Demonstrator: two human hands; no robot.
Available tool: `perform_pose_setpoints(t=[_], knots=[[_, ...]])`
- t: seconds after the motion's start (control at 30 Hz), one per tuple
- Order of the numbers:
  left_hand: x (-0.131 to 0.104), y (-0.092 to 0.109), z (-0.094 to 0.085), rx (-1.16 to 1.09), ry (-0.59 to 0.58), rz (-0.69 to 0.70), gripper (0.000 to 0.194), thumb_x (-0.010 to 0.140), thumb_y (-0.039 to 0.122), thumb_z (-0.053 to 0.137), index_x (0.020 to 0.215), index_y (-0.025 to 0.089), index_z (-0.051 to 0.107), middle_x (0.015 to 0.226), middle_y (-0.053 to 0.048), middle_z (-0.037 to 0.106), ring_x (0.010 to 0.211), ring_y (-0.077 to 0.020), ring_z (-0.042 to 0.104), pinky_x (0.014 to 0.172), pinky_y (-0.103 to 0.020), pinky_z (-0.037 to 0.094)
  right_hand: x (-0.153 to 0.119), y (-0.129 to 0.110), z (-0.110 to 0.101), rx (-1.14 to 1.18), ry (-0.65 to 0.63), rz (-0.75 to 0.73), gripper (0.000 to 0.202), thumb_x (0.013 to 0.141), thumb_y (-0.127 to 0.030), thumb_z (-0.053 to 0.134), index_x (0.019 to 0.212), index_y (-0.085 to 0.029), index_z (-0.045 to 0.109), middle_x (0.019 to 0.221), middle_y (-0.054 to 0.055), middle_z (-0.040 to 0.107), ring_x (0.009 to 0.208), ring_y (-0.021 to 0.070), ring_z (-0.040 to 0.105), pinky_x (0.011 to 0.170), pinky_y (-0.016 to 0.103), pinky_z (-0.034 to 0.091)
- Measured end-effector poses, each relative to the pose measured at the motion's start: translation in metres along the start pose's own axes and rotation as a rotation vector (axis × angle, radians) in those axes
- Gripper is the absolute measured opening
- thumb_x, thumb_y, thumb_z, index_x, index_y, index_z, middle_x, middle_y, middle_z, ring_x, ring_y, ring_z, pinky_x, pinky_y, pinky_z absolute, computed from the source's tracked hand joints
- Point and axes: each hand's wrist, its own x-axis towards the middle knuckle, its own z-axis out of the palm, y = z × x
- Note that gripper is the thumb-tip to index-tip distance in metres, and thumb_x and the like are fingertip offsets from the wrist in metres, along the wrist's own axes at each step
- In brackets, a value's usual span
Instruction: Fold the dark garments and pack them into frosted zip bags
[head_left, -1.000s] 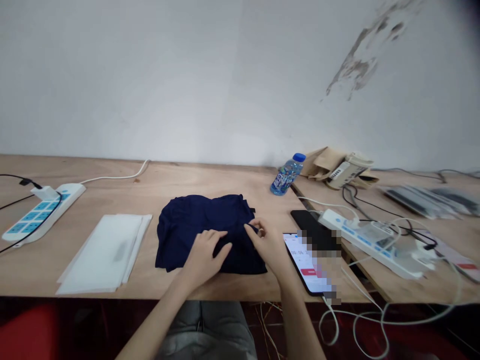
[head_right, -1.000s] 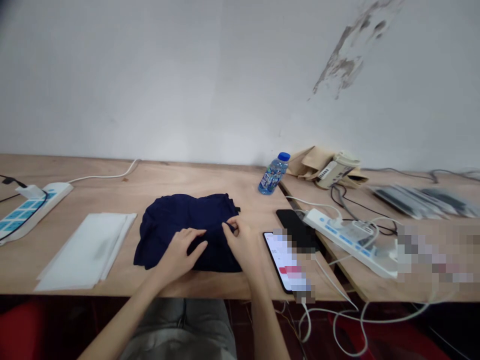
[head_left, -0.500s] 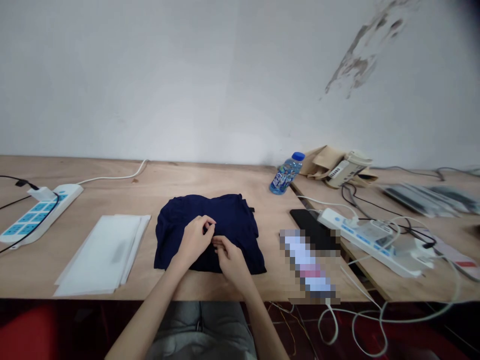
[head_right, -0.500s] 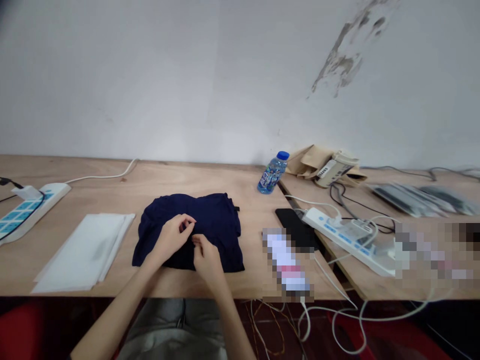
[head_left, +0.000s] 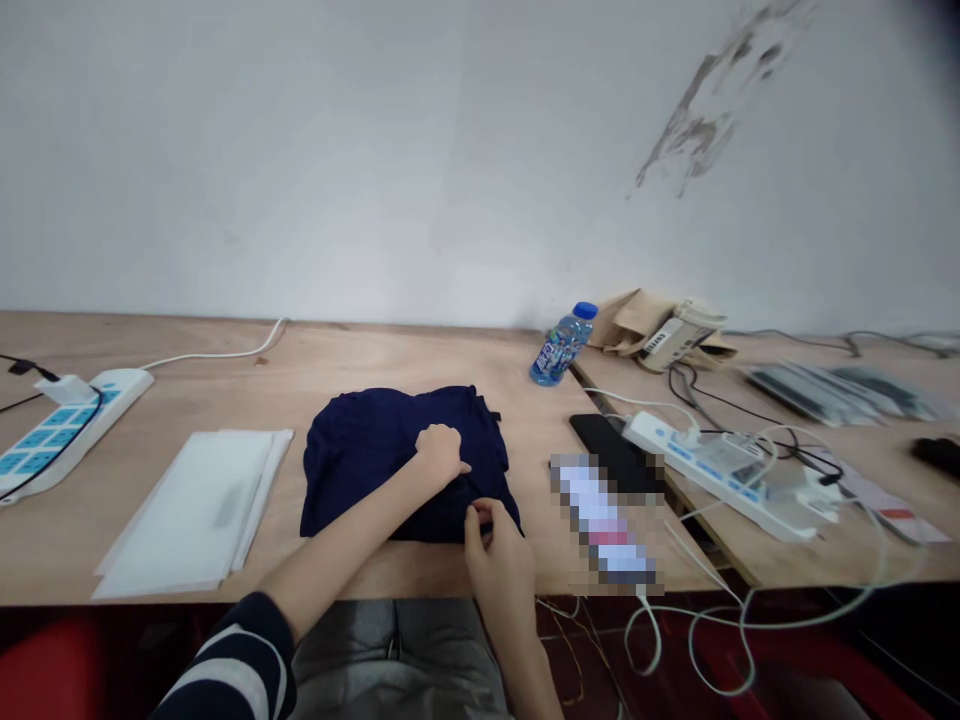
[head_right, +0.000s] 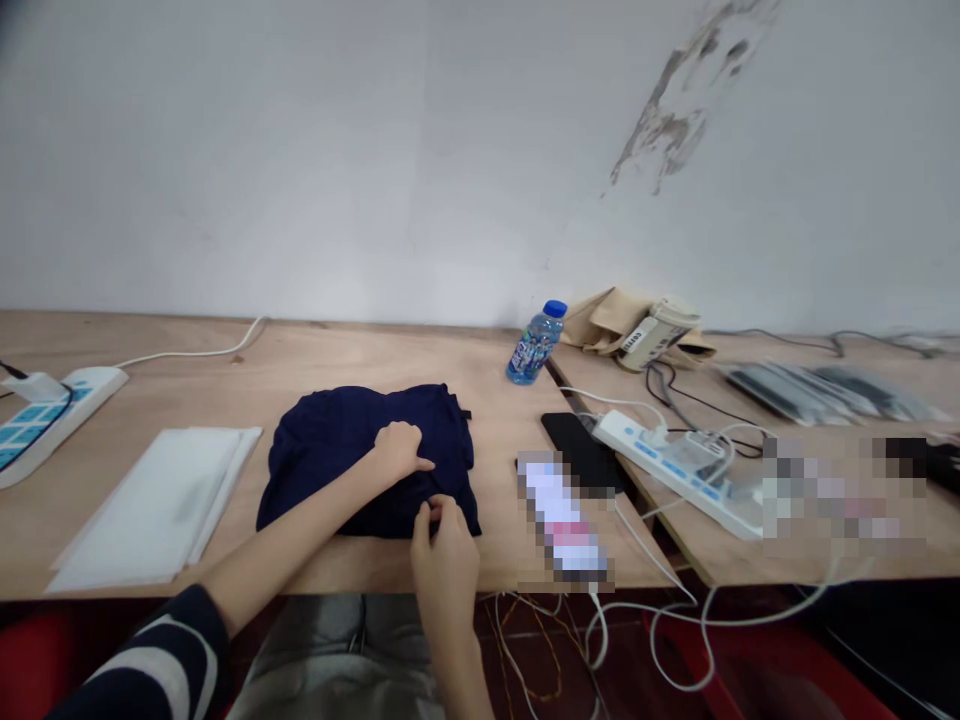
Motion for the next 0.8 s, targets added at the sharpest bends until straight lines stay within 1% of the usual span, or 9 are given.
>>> perform_pose_setpoints(t=[0.07, 0.13, 0.2, 0.27, 0.33, 0.5, 0.57, 0.67, 0.8], knots=[[-0.001, -0.002, -0.003, -0.014, -0.023, 0.003, 0.031, 0.070, 0.022, 0.075, 0.099, 0.012, 0.070, 0.112, -0.020, 0.069, 0.109, -0.0321, 0.065, 0.090, -0.038, 0.052, 0.005, 0.001, 0.003, -0.064, -0.044, 0.019, 0.033, 0.090, -0.043, 0.044, 0.096, -0.016, 0.063, 0.080, 0.009, 0.070, 0.072, 0.0250, 0.067, 0.063, 0.032, 0.045], [-0.002, -0.010, -0.010, -0.059, -0.052, 0.028, 0.024, 0.070, 0.018, 0.070, 0.094, 0.012, 0.070, 0.105, -0.019, 0.071, 0.104, -0.0301, 0.067, 0.087, -0.035, 0.053, 0.007, -0.003, 0.004, -0.090, -0.104, 0.047, 0.036, 0.089, -0.048, 0.046, 0.097, -0.016, 0.063, 0.080, 0.009, 0.071, 0.077, 0.0270, 0.069, 0.063, 0.032, 0.045], [-0.003, -0.020, -0.020, -0.134, -0.106, 0.072, 0.012, 0.072, 0.021, 0.066, 0.079, 0.011, 0.068, 0.085, -0.016, 0.073, 0.088, -0.0271, 0.072, 0.078, -0.032, 0.056, 0.008, -0.009, 0.002, -0.088, -0.154, 0.078, 0.039, 0.088, -0.052, 0.048, 0.098, -0.017, 0.063, 0.080, 0.009, 0.071, 0.078, 0.0279, 0.069, 0.062, 0.032, 0.044], [-0.003, -0.029, -0.032, -0.233, -0.170, 0.124, 0.017, 0.076, 0.025, 0.061, 0.064, 0.013, 0.063, 0.063, -0.010, 0.069, 0.068, -0.0218, 0.071, 0.067, -0.029, 0.057, 0.008, -0.015, -0.002, -0.059, -0.162, 0.082, 0.041, 0.087, -0.055, 0.050, 0.097, -0.018, 0.064, 0.081, 0.009, 0.072, 0.077, 0.0277, 0.069, 0.061, 0.032, 0.044], [-0.003, -0.035, -0.043, -0.345, -0.218, 0.176, 0.025, 0.080, 0.029, 0.057, 0.059, 0.014, 0.057, 0.055, -0.005, 0.064, 0.059, -0.0170, 0.068, 0.060, -0.025, 0.056, 0.009, -0.021, -0.006, -0.020, -0.089, 0.043, 0.039, 0.087, -0.054, 0.051, 0.098, -0.018, 0.063, 0.084, 0.009, 0.071, 0.079, 0.0276, 0.068, 0.064, 0.032, 0.046], [-0.007, -0.054, -0.052, -0.635, -0.268, 0.242, 0.029, 0.084, 0.037, 0.057, 0.066, 0.015, 0.051, 0.062, 0.000, 0.059, 0.059, -0.0114, 0.063, 0.056, -0.023, 0.055, 0.009, -0.032, 0.000, 0.001, 0.248, -0.143, 0.030, 0.089, -0.041, 0.052, 0.103, -0.016, 0.061, 0.095, 0.012, 0.067, 0.092, 0.0277, 0.063, 0.078, 0.037, 0.049], [-0.011, -0.070, -0.050, -0.719, -0.277, 0.231, 0.032, 0.081, 0.042, 0.061, 0.065, 0.016, 0.050, 0.061, 0.002, 0.055, 0.057, -0.0109, 0.060, 0.053, -0.023, 0.053, 0.007, -0.039, 0.009, -0.003, 0.277, -0.227, 0.024, 0.090, -0.034, 0.050, 0.103, -0.017, 0.060, 0.092, 0.010, 0.065, 0.090, 0.0258, 0.062, 0.078, 0.037, 0.050], [-0.016, -0.103, -0.048, -0.723, -0.243, 0.204, 0.038, 0.076, 0.050, 0.063, 0.066, 0.016, 0.050, 0.059, 0.004, 0.052, 0.056, -0.0110, 0.057, 0.052, -0.023, 0.050, 0.001, -0.055, 0.027, 0.022, 0.174, -0.334, 0.018, 0.090, -0.025, 0.048, 0.103, -0.017, 0.059, 0.088, 0.008, 0.063, 0.086, 0.0240, 0.061, 0.076, 0.036, 0.051], [-0.024, -0.150, -0.045, -0.635, -0.156, 0.079, 0.040, 0.075, 0.054, 0.062, 0.066, 0.017, 0.053, 0.058, 0.004, 0.052, 0.057, -0.0114, 0.056, 0.055, -0.024, 0.049, -0.011, -0.077, 0.055, 0.061, -0.011, -0.453, 0.027, 0.090, -0.016, 0.046, 0.114, -0.015, 0.057, 0.097, 0.012, 0.063, 0.092, 0.0260, 0.060, 0.080, 0.041, 0.054]])
